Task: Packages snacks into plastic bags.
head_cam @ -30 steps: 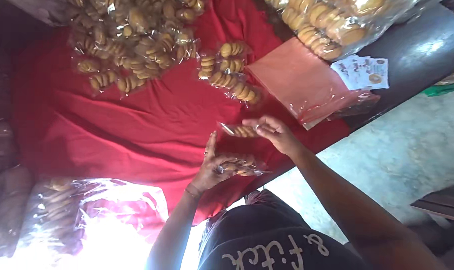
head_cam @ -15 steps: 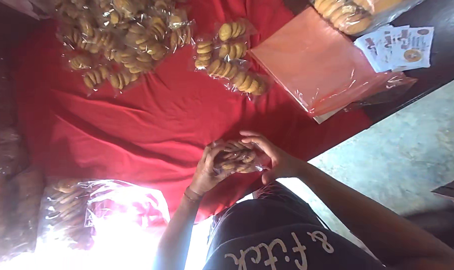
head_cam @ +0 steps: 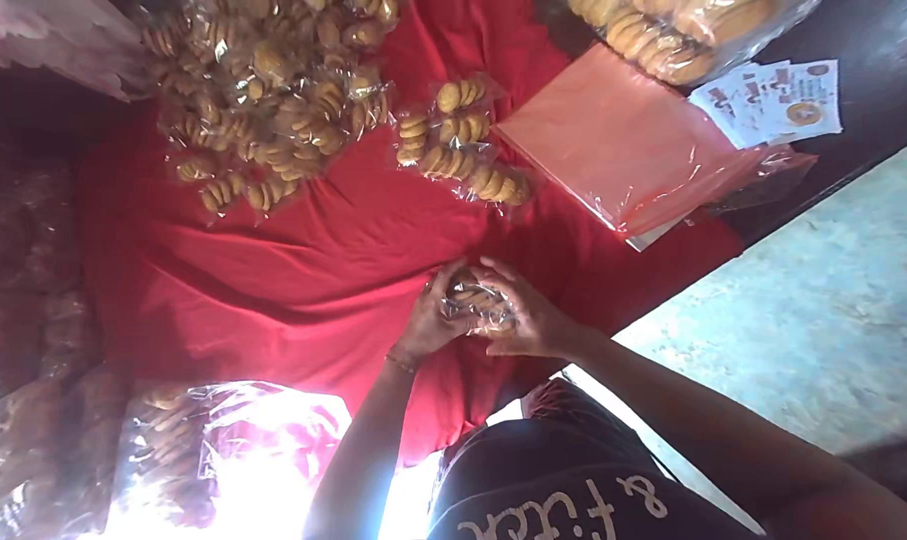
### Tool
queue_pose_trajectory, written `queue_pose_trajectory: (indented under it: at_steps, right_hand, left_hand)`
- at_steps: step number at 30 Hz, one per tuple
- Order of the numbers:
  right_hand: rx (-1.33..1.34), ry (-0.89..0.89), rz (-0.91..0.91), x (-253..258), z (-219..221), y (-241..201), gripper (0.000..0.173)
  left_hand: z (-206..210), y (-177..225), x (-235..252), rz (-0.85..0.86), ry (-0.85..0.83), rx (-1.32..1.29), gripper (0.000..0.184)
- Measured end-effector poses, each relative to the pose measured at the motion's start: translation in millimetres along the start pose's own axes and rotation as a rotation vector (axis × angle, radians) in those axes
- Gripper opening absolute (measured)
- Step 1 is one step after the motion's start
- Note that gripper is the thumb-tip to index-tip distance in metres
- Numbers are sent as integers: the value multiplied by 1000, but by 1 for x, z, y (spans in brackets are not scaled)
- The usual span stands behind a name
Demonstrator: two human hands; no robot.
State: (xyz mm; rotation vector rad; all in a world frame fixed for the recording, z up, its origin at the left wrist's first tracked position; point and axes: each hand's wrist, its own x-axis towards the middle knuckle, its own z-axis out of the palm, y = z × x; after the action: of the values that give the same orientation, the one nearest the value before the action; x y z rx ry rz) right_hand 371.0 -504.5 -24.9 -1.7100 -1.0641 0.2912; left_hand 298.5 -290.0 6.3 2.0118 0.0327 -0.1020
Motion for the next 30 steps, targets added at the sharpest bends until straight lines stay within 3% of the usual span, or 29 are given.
queue_pose_trajectory:
  at_steps: [7,8,11,14,17,20,23,26,28,30]
  right_hand:
    - [-134,127,-114,-37,-6,-12,63]
    - [-120,136,-93,-45,-9,-9,61]
    - [-31,184,-26,-58,-9,-2,61]
    - [69,244,-3,-60,-8,-5,63]
    - [152,235,49,-70,-15,-11,63]
    - [153,228,84,-83,-32,-9,63]
    - [215,314,99,-85,-49,-4,60]
    - [251,467,138,-69,-64,-1,65]
    - [232,539,121,-48,-75,7,70]
    - [214,561,78,-27,-83,15,70]
  left_hand:
    - [-18,36,-1,5,-353,-330,117]
    - [-19,43,9,-43,-335,-343,110]
    - [-7,60,63,-386,-97,-566,51]
    - [24,72,123,-578,174,-840,42]
    - [47,68,151,-457,526,-705,34]
    - [30,66,126,-125,660,-327,26]
    - [-8,72,84,189,573,208,13]
    - [-20,61,47,164,236,512,21]
    - [-13,47,28,265,102,564,35]
    - [0,42,13,339,126,549,64]
